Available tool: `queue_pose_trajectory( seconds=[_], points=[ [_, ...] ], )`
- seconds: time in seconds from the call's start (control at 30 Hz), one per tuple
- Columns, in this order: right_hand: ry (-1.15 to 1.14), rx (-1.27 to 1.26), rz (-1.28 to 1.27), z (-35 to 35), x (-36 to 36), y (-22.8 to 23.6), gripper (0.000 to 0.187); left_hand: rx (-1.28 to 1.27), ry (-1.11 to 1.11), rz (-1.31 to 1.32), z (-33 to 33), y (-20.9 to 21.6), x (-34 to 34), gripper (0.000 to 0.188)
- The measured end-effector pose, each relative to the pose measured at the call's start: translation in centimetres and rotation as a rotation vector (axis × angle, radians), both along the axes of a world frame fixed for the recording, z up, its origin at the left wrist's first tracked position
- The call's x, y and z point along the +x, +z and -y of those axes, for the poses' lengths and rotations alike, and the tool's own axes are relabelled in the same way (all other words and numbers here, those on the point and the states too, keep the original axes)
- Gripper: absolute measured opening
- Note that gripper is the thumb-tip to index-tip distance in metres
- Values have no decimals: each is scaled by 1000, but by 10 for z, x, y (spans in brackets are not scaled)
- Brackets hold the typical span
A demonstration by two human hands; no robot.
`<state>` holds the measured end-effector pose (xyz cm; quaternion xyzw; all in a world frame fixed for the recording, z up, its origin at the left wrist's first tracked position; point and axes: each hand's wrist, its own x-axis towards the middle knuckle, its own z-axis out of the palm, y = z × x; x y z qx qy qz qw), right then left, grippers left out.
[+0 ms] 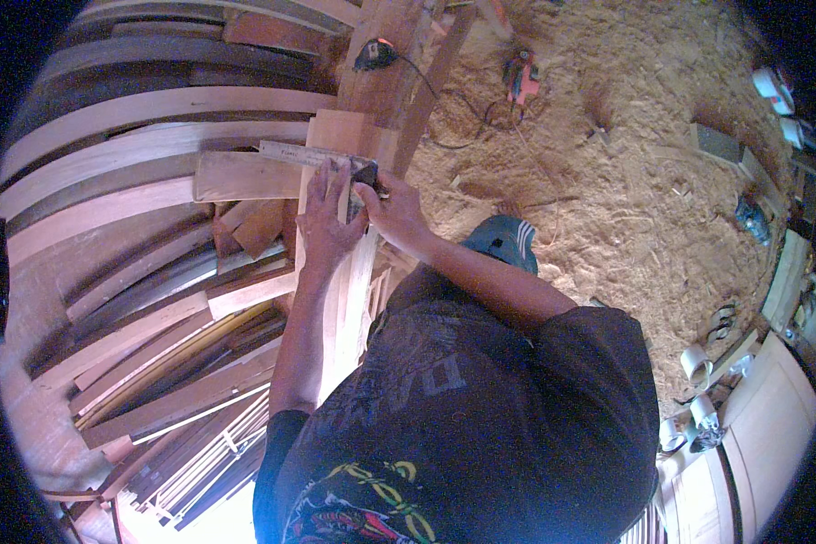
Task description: The person uses a try square and pencil to mark measurements on several wooden planks. They repeatedly position the square, draw lines, and reposition the planks to mark different sections.
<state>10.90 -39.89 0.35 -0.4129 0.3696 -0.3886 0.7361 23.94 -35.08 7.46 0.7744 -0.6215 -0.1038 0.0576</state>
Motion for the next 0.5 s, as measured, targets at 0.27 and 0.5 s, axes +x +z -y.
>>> queue_pose_trajectory(
  seconds=[0.27, 0.5],
  points=[
    [53, 124, 46, 2, -3, 3, 22, -34, -13, -7, 1, -2, 1, 87],
    [55, 107, 73, 5, -8, 14, 24, -5, 10, 8, 2, 1, -1, 87]
  ],
)
